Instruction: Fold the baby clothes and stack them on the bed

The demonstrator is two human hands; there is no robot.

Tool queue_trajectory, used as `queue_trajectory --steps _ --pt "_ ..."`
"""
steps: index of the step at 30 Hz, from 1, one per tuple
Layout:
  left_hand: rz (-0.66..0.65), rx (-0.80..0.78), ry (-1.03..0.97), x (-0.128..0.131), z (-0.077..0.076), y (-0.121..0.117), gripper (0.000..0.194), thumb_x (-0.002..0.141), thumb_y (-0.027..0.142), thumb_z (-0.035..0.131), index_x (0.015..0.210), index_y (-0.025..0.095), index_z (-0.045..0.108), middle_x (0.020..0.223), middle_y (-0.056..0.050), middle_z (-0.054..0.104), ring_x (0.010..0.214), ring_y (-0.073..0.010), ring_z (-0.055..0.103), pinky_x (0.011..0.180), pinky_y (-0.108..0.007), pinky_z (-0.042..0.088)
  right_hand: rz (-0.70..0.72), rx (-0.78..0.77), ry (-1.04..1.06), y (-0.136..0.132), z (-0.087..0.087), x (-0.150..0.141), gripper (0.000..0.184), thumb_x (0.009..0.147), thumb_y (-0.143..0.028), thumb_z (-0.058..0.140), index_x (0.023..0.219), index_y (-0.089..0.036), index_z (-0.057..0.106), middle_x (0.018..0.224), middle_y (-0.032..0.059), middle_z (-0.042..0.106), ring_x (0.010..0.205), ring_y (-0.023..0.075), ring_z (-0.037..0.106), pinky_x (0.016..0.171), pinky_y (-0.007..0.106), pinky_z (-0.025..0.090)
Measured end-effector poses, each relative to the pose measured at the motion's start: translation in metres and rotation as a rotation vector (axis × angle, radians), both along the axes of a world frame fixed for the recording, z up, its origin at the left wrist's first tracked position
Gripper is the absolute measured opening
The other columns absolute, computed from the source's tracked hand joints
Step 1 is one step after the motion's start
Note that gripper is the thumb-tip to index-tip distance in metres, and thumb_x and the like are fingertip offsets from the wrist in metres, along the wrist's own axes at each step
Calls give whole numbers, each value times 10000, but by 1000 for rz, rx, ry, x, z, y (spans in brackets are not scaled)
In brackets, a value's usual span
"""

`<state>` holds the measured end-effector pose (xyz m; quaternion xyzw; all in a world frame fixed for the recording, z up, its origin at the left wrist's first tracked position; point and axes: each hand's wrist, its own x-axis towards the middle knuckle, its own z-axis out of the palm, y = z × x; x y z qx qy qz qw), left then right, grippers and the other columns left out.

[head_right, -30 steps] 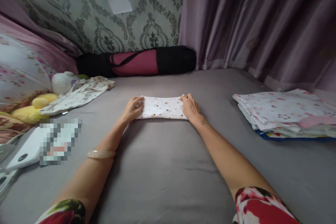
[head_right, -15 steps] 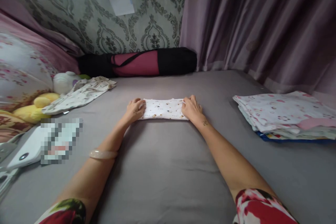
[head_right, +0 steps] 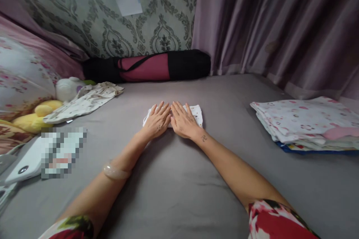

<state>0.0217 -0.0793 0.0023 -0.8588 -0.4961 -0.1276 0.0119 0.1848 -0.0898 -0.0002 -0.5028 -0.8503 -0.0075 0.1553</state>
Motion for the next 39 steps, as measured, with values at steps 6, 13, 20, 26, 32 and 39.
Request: queue_trajectory --steps 6,13,20,26,32,39 --pt "84 -227 35 -1 -10 5 575 993 411 216 1472 119 339 1547 -124 323 1453 -277 228 1180 -505 163 0 -121 -45 8 -15 7 580 955 -294 245 1460 -37 367 1529 156 348 1429 260 274 1176 461 174" --pt "79 -234 -14 0 -7 6 539 987 418 241 1455 184 371 1548 -99 331 1450 -279 239 1172 -520 174 4 -112 -36 8 -14 7 574 960 -291 235 1457 -40 373 1528 156 348 1430 257 273 1175 462 174" --pt "74 -42 -25 -1 -8 4 477 990 318 238 1391 170 452 1459 -114 473 1410 -262 336 1172 -512 180 11 -86 -17 4 -3 4 570 962 -283 248 1472 -51 352 1541 155 321 1443 251 243 1186 473 135" --pt "180 -64 -45 -8 -16 11 447 967 258 298 1368 143 460 1467 -148 451 1398 -279 352 1159 -492 229 150 -140 -16 -1 -6 -5 587 984 -337 209 1477 -49 344 1543 134 323 1442 235 248 1183 450 182" --pt "185 -125 -46 -12 -19 14 444 983 300 271 1356 147 457 1479 -158 430 1396 -305 346 1147 -529 228 148 -151 -8 -2 -10 -6 578 980 -341 223 1479 -78 350 1540 127 332 1442 230 248 1186 448 167" --pt "143 30 -97 -5 -4 6 459 988 330 261 1320 135 510 1459 -155 460 1416 -269 319 1180 -494 164 113 -254 131 9 -4 1 594 973 -344 190 1487 -82 331 1542 134 325 1442 208 250 1180 432 201"
